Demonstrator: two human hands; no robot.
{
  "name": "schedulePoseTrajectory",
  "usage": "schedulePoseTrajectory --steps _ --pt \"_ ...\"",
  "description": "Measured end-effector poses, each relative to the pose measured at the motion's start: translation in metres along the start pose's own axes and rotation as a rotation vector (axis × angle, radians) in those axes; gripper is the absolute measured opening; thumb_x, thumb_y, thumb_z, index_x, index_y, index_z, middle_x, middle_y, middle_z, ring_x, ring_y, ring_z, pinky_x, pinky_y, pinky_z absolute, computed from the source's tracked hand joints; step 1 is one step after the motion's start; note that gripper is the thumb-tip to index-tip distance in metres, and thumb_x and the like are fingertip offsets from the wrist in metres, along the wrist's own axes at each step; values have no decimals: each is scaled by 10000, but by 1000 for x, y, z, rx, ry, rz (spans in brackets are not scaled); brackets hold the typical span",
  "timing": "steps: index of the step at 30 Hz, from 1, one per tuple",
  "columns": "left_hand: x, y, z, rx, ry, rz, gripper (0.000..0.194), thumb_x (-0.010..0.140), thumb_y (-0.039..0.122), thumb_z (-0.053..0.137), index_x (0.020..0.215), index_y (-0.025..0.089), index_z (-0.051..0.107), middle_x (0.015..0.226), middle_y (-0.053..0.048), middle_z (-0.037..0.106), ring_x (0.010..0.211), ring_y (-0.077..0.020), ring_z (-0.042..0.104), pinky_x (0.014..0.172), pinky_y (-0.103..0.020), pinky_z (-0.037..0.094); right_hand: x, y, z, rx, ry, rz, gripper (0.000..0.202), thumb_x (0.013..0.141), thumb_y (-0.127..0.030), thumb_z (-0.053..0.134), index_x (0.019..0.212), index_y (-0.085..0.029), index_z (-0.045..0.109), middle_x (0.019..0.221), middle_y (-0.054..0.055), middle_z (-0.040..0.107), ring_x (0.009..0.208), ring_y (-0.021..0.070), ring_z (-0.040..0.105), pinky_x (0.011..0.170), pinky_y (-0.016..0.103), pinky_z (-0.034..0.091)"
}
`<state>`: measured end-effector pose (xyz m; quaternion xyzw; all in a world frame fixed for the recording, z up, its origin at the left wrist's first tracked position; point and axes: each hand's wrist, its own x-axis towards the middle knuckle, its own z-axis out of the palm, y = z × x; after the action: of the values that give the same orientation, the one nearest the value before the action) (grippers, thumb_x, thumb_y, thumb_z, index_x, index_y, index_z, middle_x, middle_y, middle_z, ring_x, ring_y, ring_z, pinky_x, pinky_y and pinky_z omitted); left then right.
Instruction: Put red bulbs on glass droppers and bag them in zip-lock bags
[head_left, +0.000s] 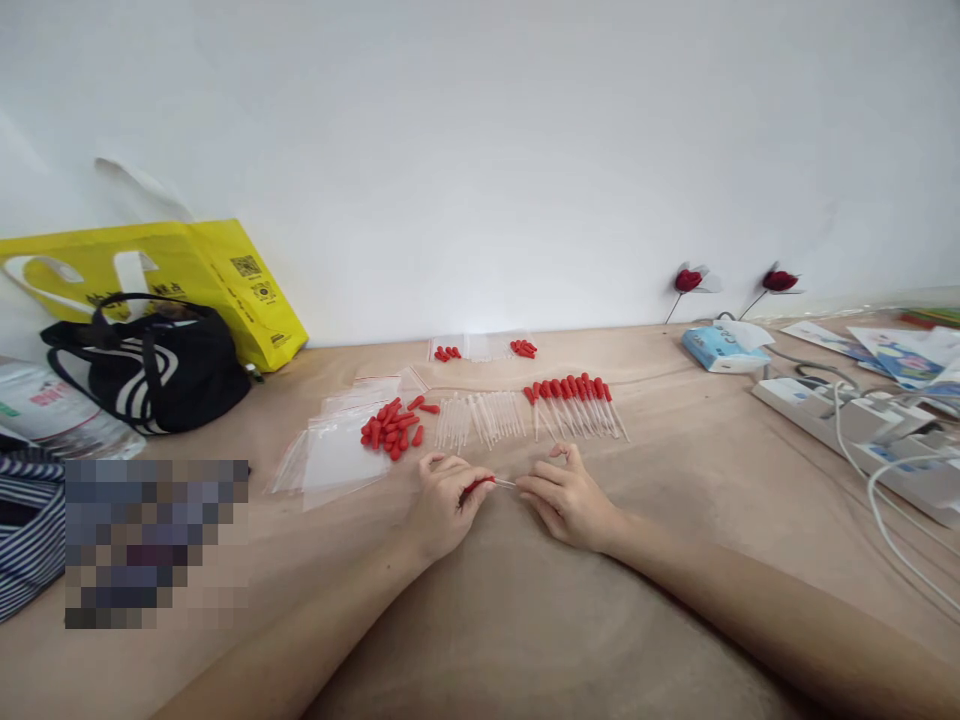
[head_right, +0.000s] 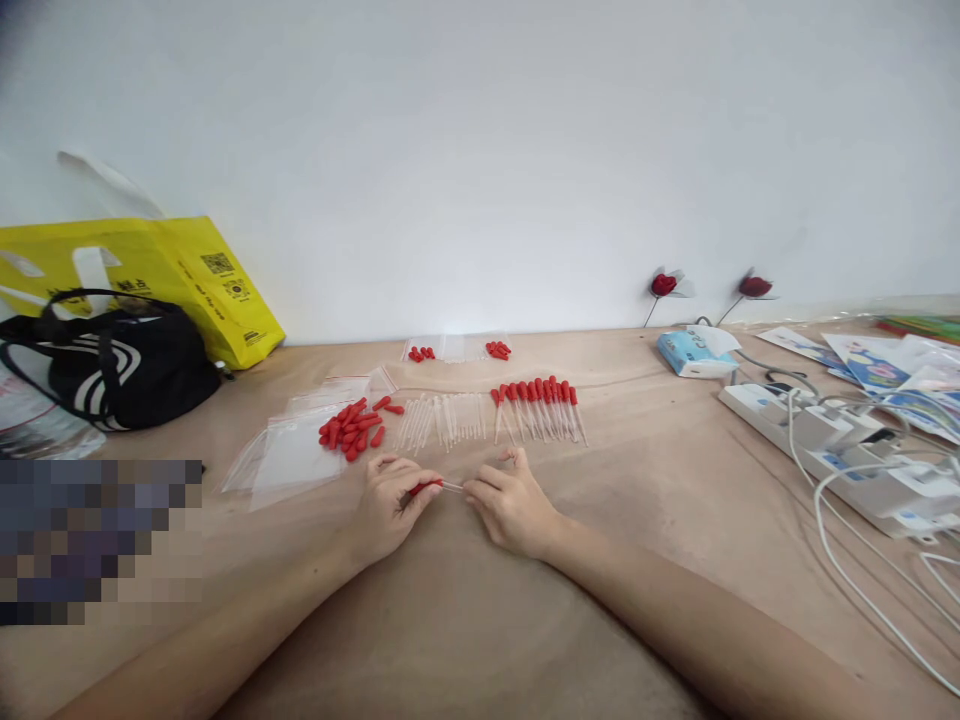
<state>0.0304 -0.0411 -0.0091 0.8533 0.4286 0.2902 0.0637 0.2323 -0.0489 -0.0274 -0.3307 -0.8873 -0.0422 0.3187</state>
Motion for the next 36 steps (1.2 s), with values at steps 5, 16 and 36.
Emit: schedulePoseTrajectory --steps 5,16,36 --pt "0 4 -3 -1 -62 82 172 845 257 436 797 226 598 732 29 666 741 -136 569 896 -384 217 0 6 -3 -38 0 -40 222 817 -122 372 844 -171 587 686 1 559 613 94 468 787 342 230" --pt "-3 4 0 8 -68 191 152 832 240 437 764 206 568 664 30 639 722 -139 557 913 -397 207 5 2 -1 -42 12 -87 212 794 -101 368 758 -150 571 635 3 500 569 104 389 711 313 224" --pt "3 -11 -4 135 62 -41 374 770 344 530 1113 210 467 1045 -57 597 988 -227 499 907 -423 234 22 24 -14 -175 -141 245 187 802 -232 456 729 -185 622 711 33 618 724 149 485 668 311 197"
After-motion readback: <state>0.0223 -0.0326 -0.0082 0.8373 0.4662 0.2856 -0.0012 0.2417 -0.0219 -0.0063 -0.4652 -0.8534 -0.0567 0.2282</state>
